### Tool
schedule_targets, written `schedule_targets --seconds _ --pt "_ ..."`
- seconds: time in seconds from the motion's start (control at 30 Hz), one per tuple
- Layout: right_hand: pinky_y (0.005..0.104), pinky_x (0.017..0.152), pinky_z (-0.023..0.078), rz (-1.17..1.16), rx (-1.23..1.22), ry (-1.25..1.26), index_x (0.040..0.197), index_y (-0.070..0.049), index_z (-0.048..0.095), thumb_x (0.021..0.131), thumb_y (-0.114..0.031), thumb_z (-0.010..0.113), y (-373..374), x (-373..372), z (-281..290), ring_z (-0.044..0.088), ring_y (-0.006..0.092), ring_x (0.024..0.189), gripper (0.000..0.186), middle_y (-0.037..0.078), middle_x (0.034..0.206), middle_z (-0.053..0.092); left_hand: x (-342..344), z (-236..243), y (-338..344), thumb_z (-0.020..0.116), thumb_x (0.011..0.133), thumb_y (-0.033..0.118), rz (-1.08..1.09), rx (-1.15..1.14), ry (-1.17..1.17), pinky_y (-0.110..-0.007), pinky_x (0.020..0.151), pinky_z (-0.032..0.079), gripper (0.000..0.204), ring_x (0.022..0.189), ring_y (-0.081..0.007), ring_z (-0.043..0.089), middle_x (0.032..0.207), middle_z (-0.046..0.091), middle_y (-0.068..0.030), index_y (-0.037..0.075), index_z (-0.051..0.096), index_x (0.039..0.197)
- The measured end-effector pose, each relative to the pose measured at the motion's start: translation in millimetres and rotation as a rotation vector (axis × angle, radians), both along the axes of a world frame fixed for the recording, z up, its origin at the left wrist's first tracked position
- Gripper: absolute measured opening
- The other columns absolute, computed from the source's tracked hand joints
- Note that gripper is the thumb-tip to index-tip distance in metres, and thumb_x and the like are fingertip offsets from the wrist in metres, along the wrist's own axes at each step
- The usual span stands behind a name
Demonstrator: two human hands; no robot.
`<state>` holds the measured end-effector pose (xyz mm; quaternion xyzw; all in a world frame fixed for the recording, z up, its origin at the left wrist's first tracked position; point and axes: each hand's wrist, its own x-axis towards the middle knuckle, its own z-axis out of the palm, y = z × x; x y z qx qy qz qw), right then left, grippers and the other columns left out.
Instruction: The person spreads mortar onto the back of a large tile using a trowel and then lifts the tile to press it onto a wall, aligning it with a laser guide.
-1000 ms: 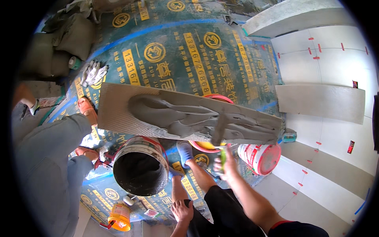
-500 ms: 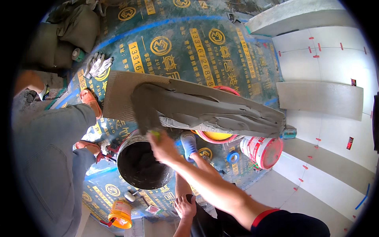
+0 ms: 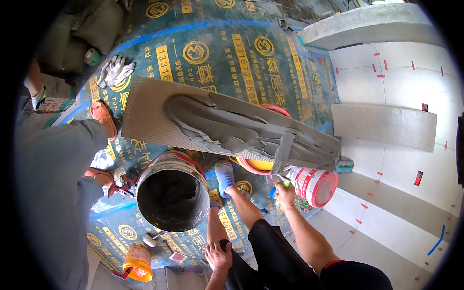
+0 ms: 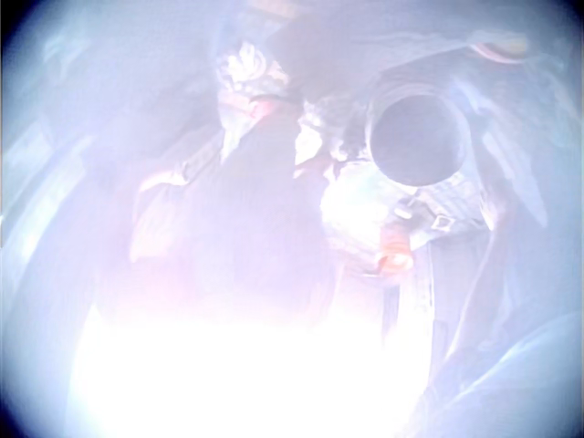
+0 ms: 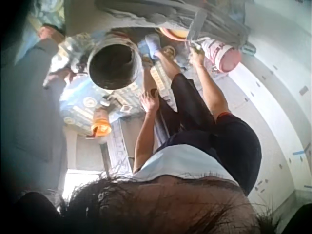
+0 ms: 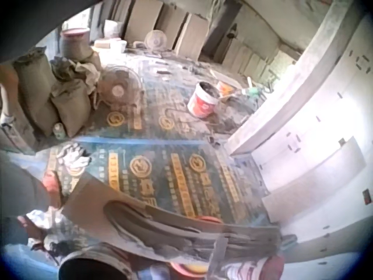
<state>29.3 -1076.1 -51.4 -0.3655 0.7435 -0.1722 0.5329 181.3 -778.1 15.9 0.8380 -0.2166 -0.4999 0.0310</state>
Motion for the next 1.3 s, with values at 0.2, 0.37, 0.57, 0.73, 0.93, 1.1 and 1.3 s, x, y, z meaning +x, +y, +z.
schedule_targets --seconds 0.2,0.37,0.57,0.73,0.93,1.1,1.3 --pt "0.0281 0.042 0.045 0.125 0.171 -0.088 0.085 -0.006 0.064 0.081 -0.018 0.070 35 52 -51 0.058 0.0129 0.050 0.014 0.003 0.061 0.060 5 0 5 0.059 0.083 0.044 -0.011 0.017 0.049 -0.045 0.099 0.035 0.052 0.114 -0.0338 0.046 0.117 0.055 -0.0155 0.002 0.055 0.113" --pt "0.0384 0.061 0.053 0.630 -0.179 0.121 0.096 -0.005 0.065 0.082 -0.025 0.065 69 75 -75 0.067 0.0302 0.069 0.025 0.015 0.075 0.067 -2 0 -8 0.059 0.083 0.044 -0.160 0.026 0.005 -0.045 0.098 0.036 0.053 0.114 -0.0342 0.046 0.116 0.055 -0.0164 0.002 0.054 0.114" --pt "0.0352 0.081 0.046 1.028 -0.075 0.118 0.107 -0.002 0.053 0.076 -0.005 0.065 82 83 -48 0.059 0.0289 0.090 0.034 0.015 0.099 0.057 1 3 -17 0.057 0.083 0.049 -0.126 0.068 0.054 -0.045 0.102 0.032 0.057 0.120 -0.0333 0.043 0.123 0.052 -0.0167 0.002 0.053 0.116" --pt "0.0364 0.076 0.047 1.057 -0.155 -0.033 0.106 -0.004 0.055 0.076 -0.009 0.066 58 85 -18 0.061 0.0286 0.084 0.032 0.013 0.093 0.059 -6 0 -17 0.058 0.083 0.049 -0.114 0.091 0.015 -0.045 0.101 0.034 0.055 0.119 -0.0331 0.044 0.119 0.054 -0.0165 0.002 0.055 0.112" --pt "0.0423 0.062 0.053 0.867 -0.147 0.109 0.098 -0.004 0.063 0.079 -0.028 0.064 10 108 -20 0.066 0.0356 0.069 0.031 0.018 0.075 0.066 -23 1 -23 0.057 0.083 0.051 -0.085 0.050 0.007 -0.045 0.101 0.033 0.056 0.118 -0.0320 0.046 0.117 0.055 -0.0154 0.003 0.057 0.112" --pt "0.0422 0.075 0.052 0.894 0.013 0.094 0.103 0.000 0.061 0.079 -0.025 0.064 28 150 -29 0.064 0.0396 0.085 0.035 0.024 0.087 0.066 -38 1 -21 0.053 0.085 0.052 -0.053 0.054 0.009 -0.046 0.101 0.032 0.057 0.119 -0.0329 0.045 0.117 0.056 -0.0159 0.002 0.057 0.111" --pt "0.0417 0.077 0.052 1.243 0.200 0.155 0.097 0.006 0.063 0.079 -0.027 0.064 26 210 -8 0.065 0.0386 0.086 0.038 0.027 0.090 0.065 -45 4 -20 0.055 0.085 0.049 -0.037 0.044 -0.034 -0.046 0.098 0.035 0.053 0.117 -0.0330 0.047 0.117 0.056 -0.0165 0.002 0.057 0.111"
